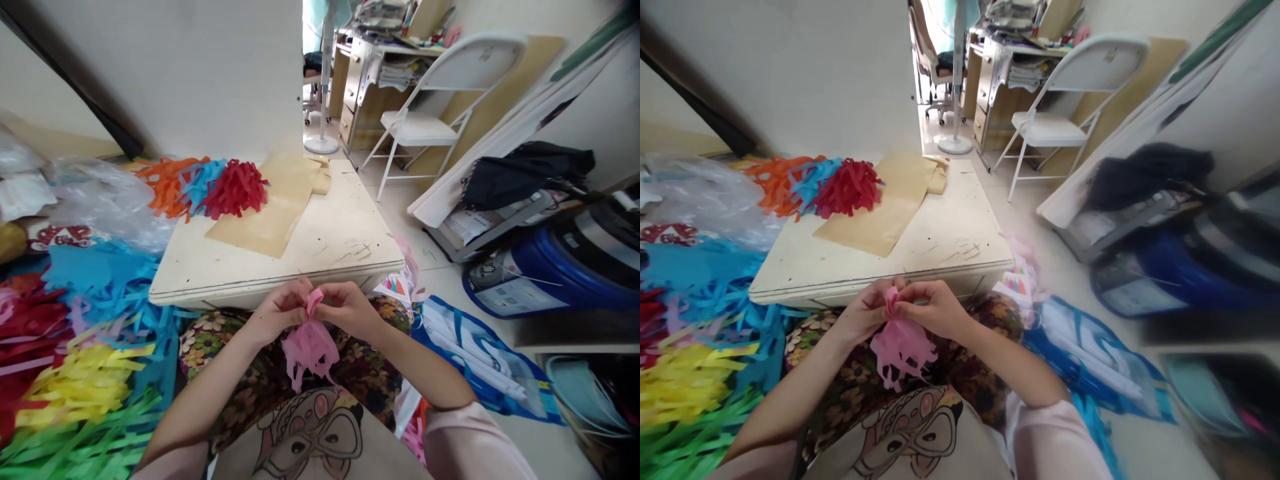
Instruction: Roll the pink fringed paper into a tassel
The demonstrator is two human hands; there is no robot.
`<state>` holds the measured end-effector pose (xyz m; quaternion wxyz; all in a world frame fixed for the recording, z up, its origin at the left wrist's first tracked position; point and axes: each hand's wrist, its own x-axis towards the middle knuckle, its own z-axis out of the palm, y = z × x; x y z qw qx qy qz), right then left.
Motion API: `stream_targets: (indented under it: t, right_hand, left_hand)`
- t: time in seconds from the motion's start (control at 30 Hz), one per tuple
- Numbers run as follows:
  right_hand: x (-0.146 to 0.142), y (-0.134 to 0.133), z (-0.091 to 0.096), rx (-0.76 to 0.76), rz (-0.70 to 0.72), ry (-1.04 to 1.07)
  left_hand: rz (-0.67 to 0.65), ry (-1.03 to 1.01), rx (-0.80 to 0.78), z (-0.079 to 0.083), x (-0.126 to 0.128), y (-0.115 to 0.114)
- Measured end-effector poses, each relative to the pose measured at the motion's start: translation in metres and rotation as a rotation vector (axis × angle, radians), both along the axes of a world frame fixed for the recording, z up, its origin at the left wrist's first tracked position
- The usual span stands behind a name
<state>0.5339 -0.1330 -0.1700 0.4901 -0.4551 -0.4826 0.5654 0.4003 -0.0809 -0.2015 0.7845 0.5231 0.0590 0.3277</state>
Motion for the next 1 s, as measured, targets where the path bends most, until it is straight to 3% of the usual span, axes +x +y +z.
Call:
stream_targets:
  t: [0.23,0.43,0.63,0.77,1.0]
  right_hand:
    - [0.011,-0.002,0.002,0.043,0.109,-0.016]
    - [0.015,-0.001,0.002,0.028,0.097,-0.031]
    - [0.014,0.001,0.0,-0.032,0.18,0.074]
    - [0.01,0.001,-0.003,-0.058,0.125,0.128]
    - [0.009,0.001,-0.007,-0.03,0.058,0.023]
  left_hand:
    - [-0.034,-0.026,0.032,0.0,0.003,-0.005]
    - [0.048,0.055,0.098,-0.001,0.002,-0.006]
    - [0.03,0.092,0.036,-0.002,0.002,-0.002]
    - [0.009,0.082,-0.005,-0.003,0.003,-0.002]
    - [0.027,0.06,-0.044,-0.004,0.006,-0.004]
